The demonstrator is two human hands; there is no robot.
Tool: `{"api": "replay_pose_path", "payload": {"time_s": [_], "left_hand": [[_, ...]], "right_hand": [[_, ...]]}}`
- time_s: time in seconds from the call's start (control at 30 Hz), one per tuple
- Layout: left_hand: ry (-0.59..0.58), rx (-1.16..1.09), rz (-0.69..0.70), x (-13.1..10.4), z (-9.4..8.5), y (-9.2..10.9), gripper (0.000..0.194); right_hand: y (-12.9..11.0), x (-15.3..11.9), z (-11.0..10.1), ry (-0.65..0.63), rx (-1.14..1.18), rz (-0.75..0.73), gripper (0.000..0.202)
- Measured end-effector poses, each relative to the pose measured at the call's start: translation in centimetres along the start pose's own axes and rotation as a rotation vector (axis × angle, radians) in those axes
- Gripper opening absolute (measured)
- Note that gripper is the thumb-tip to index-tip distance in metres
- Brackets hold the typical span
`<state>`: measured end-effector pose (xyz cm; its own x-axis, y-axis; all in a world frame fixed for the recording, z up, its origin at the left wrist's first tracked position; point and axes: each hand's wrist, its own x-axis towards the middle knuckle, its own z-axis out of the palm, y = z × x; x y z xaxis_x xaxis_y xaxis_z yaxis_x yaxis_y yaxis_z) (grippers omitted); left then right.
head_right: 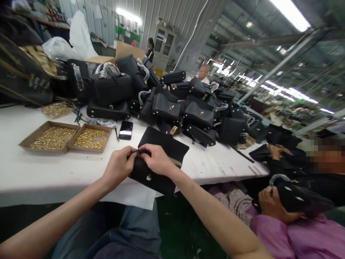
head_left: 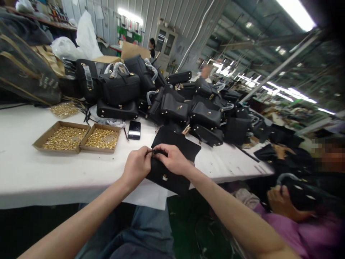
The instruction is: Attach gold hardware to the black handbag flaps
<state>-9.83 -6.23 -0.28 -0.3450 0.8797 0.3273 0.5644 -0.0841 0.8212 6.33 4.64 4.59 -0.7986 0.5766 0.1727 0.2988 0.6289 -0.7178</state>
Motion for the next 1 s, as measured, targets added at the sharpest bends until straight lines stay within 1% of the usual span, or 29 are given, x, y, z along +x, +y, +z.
{"api": "replay_pose_path", "payload": {"time_s": [0.1,0.2,0.4,0.5,0.6,0.8,1.0], "left_hand": [[0.043,-0.002,-0.060,-0.6,1.2,-1.8,0.021],[0.057,0.018,-0.083,-1.1,1.6,-2.5,0.021],[0.047,-0.026,-0.134,-1.4,1.6,-3.2,0.020],[0.033,-0.099,-0.116,-1.7,1.5,-3.6,0.023],[-0.007,-0.150,-0.100,-1.9,1.1,-3.9,0.025],[-0.070,0.023,-0.140,-2.4,0.1,-3.8,0.025],[-0.165,-0.031,-0.112,-2.1,-0.6,-4.4,0.027]], "right_hand": [[1.5,0.5,1.8,0.016,0.029,0.062,0.022],[1.8,0.6,2.8,0.040,-0.010,0.097,0.020],[1.3,1.1,2.8,-0.020,-0.026,0.182,0.019],[1.4,1.2,2.8,-0.052,-0.026,0.206,0.016],[1.5,1.4,2.8,-0.089,-0.044,0.213,0.013],[1.5,1.2,2.8,-0.148,-0.012,0.167,0.015],[1.2,1.0,2.9,-0.163,-0.031,0.149,0.015]]}}
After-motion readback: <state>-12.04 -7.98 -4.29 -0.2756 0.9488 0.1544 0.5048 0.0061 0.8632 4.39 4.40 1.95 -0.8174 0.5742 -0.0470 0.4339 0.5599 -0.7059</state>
